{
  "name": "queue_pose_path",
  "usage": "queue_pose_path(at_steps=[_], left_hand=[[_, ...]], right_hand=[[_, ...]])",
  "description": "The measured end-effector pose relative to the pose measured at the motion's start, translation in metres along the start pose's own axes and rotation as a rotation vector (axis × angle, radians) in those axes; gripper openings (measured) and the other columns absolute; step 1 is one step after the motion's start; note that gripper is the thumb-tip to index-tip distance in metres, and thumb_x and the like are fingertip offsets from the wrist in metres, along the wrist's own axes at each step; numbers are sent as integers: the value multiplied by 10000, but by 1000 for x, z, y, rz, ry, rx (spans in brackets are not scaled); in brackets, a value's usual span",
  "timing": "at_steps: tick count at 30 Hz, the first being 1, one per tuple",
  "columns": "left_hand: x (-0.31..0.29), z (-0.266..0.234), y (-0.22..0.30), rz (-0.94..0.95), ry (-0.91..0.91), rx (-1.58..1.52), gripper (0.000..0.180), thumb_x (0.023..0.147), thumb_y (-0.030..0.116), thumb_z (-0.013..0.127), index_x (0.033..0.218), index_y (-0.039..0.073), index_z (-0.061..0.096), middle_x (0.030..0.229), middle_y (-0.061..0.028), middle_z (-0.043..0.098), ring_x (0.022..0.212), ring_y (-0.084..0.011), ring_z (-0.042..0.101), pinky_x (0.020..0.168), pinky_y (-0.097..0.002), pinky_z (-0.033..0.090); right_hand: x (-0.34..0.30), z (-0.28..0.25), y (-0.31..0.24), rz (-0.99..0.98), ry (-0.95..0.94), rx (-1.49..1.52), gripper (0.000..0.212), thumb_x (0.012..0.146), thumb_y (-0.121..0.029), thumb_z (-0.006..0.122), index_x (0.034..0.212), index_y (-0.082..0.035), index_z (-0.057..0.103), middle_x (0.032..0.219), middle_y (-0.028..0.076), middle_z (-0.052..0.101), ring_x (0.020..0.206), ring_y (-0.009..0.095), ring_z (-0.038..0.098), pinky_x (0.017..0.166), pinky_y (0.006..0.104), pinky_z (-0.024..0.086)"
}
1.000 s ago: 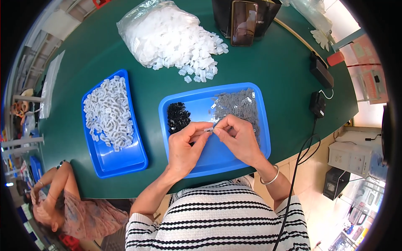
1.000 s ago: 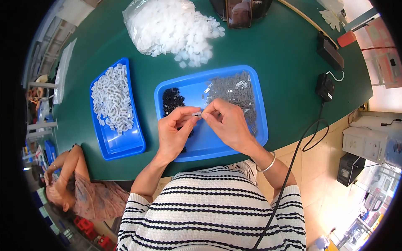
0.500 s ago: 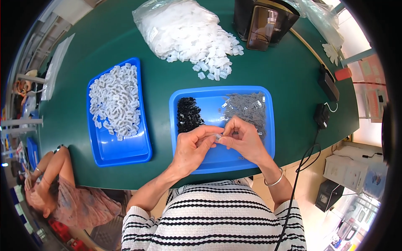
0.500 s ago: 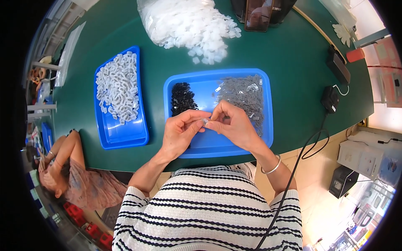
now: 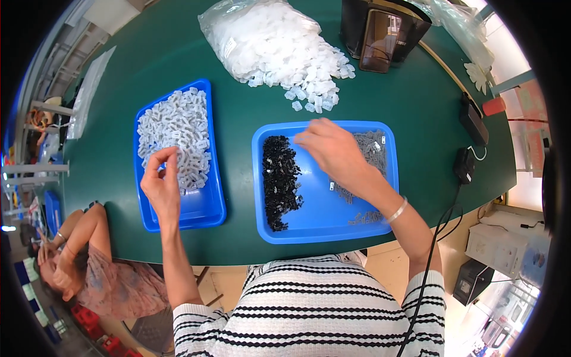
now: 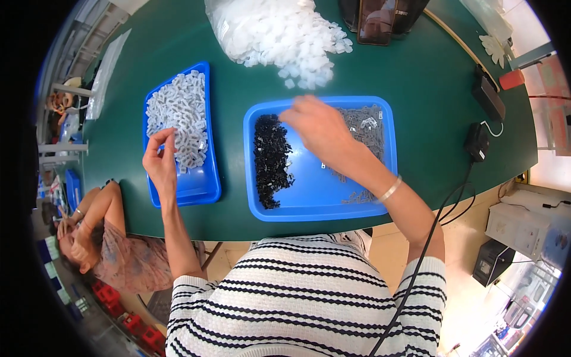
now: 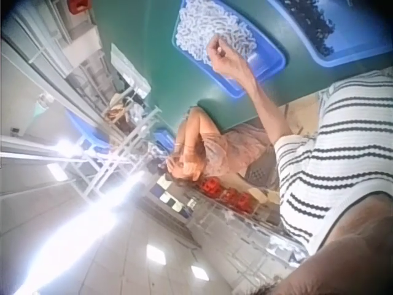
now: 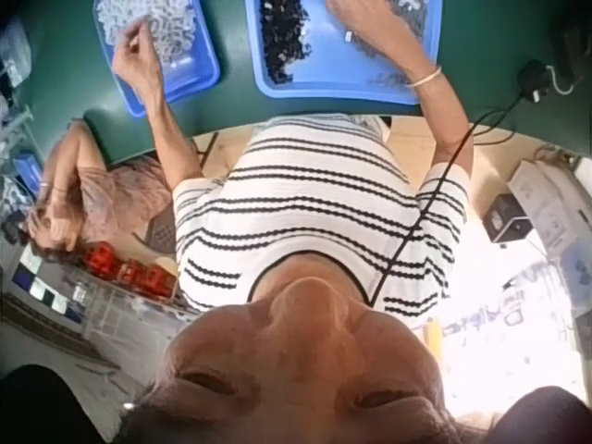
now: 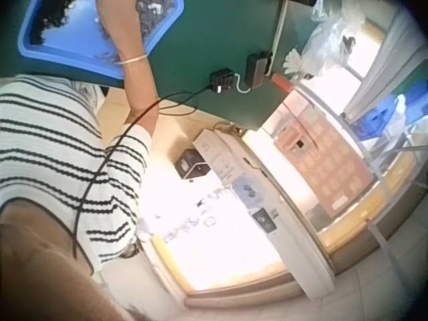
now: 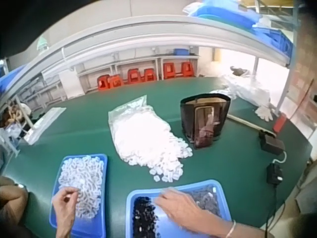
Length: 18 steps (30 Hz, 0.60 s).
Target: The person sorts small plastic and rubber components by hand, taking them from a central blue tray and placing them into separate piles in a sorting tray based on color or type.
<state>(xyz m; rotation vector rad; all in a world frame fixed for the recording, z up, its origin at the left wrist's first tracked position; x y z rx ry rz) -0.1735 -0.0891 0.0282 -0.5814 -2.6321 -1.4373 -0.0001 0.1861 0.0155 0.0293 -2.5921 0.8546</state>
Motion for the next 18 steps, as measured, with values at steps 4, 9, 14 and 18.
queue_pose_path(at_steps=[4,9,14,18], left_hand=[[25,-6,-15,151,15,176,119,864,36,638,970,57,686,950,-52,672,801,-148,614,645,-265,477],[34,9,14,339,62,326,225,807,17,665,1021,88,674,1034,-64,642,842,-219,602,653,-298,489],[28,110,75,470,-268,17,136,806,47,655,940,52,670,925,-137,666,876,-290,632,744,-381,501],[33,169,85,497,-537,159,147,829,89,662,962,30,685,982,-148,692,852,-254,676,738,-377,512]], right_hand=[[21,32,-4,-166,-45,-125,159,701,-45,607,858,-57,633,842,110,500,856,279,527,657,383,497],[25,43,0,-230,-47,-208,147,713,16,595,849,-36,617,823,99,484,815,260,522,654,368,487],[14,42,-2,-191,-20,-262,40,704,-35,570,731,-23,543,810,125,499,816,283,532,640,391,479],[-11,29,3,-6,-21,-178,138,705,3,592,833,-19,548,844,129,511,855,312,541,721,389,494]])
Point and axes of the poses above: each hand's wrist, its own x-axis towards the middle knuckle, its own z-axis out of the palm, y = z × x, the point moved 5 cm from there along x, towards the middle knuckle
